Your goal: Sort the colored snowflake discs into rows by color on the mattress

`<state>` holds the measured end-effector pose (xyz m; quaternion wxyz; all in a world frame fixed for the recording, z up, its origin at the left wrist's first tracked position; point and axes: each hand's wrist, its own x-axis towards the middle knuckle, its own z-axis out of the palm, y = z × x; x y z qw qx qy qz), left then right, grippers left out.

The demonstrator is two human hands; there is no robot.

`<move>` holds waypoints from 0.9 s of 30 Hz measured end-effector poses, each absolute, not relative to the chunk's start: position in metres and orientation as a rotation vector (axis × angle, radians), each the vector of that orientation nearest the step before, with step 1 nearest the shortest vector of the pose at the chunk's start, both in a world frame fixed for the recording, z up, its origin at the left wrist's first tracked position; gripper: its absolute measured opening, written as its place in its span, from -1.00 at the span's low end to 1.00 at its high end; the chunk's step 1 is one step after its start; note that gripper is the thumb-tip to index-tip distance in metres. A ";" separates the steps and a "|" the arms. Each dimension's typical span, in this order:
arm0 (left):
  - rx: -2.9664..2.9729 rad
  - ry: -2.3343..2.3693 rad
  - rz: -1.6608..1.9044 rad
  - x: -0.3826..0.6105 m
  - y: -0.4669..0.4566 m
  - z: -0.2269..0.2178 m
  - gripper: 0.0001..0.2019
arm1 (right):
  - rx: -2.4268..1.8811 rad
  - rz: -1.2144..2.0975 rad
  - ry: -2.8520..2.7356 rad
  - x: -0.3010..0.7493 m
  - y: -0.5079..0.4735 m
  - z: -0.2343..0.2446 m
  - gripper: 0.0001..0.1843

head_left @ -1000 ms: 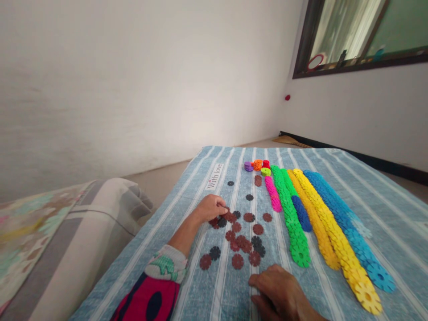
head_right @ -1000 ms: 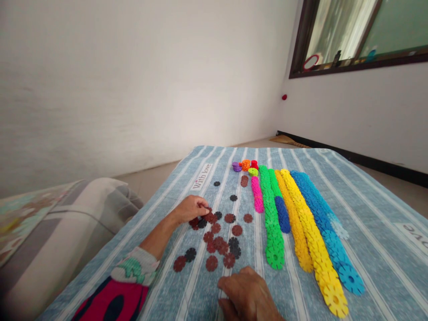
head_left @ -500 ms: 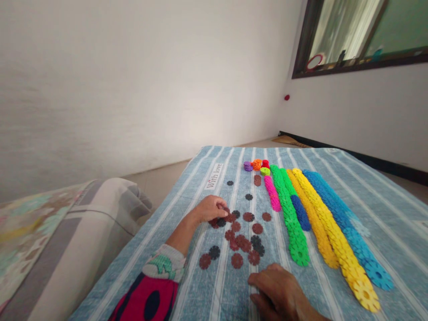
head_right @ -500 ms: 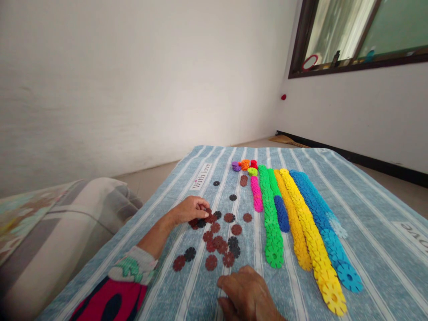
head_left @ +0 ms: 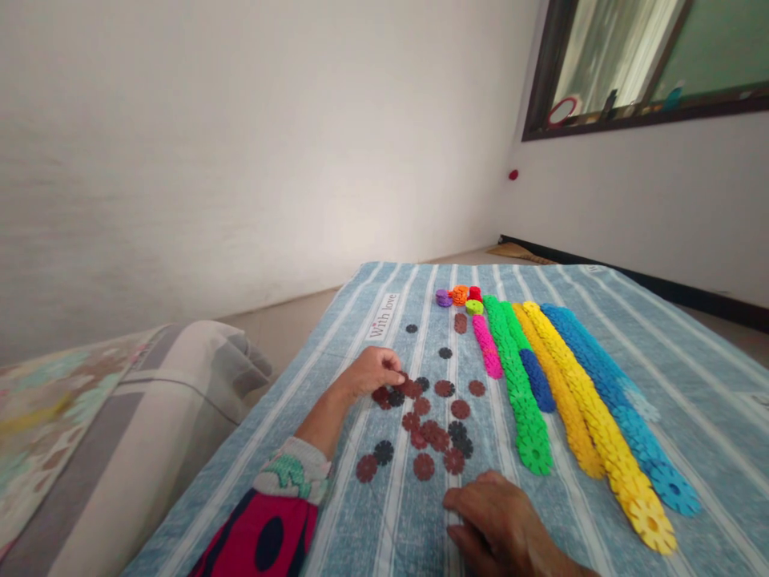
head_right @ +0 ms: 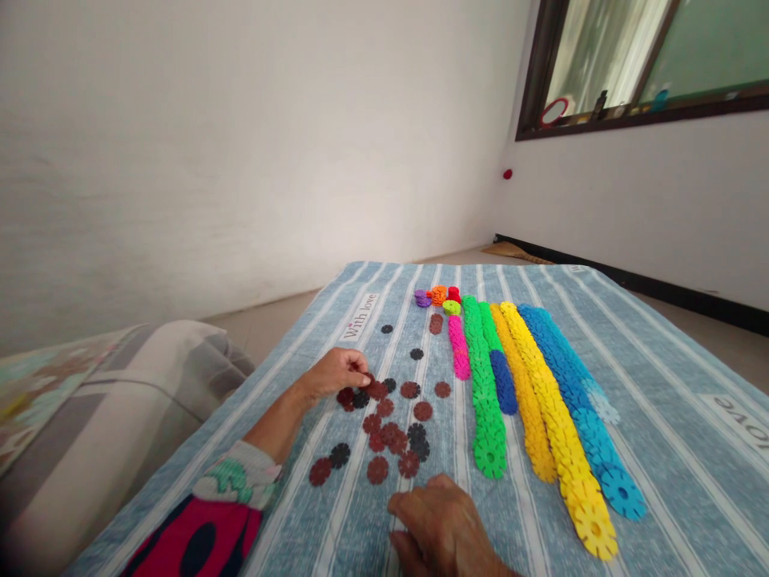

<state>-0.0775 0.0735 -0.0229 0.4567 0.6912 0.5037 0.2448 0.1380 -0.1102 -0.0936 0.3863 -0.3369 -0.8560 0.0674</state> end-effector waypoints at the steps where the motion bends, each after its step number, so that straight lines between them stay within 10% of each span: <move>1: 1.683 1.234 0.600 -0.078 0.072 -0.020 -0.83 | -0.858 0.182 -2.185 0.138 -0.110 -0.094 -0.84; 27: 1.665 1.318 0.561 -0.059 0.075 -0.023 -0.66 | -1.141 0.388 -2.265 0.138 -0.118 -0.071 -0.89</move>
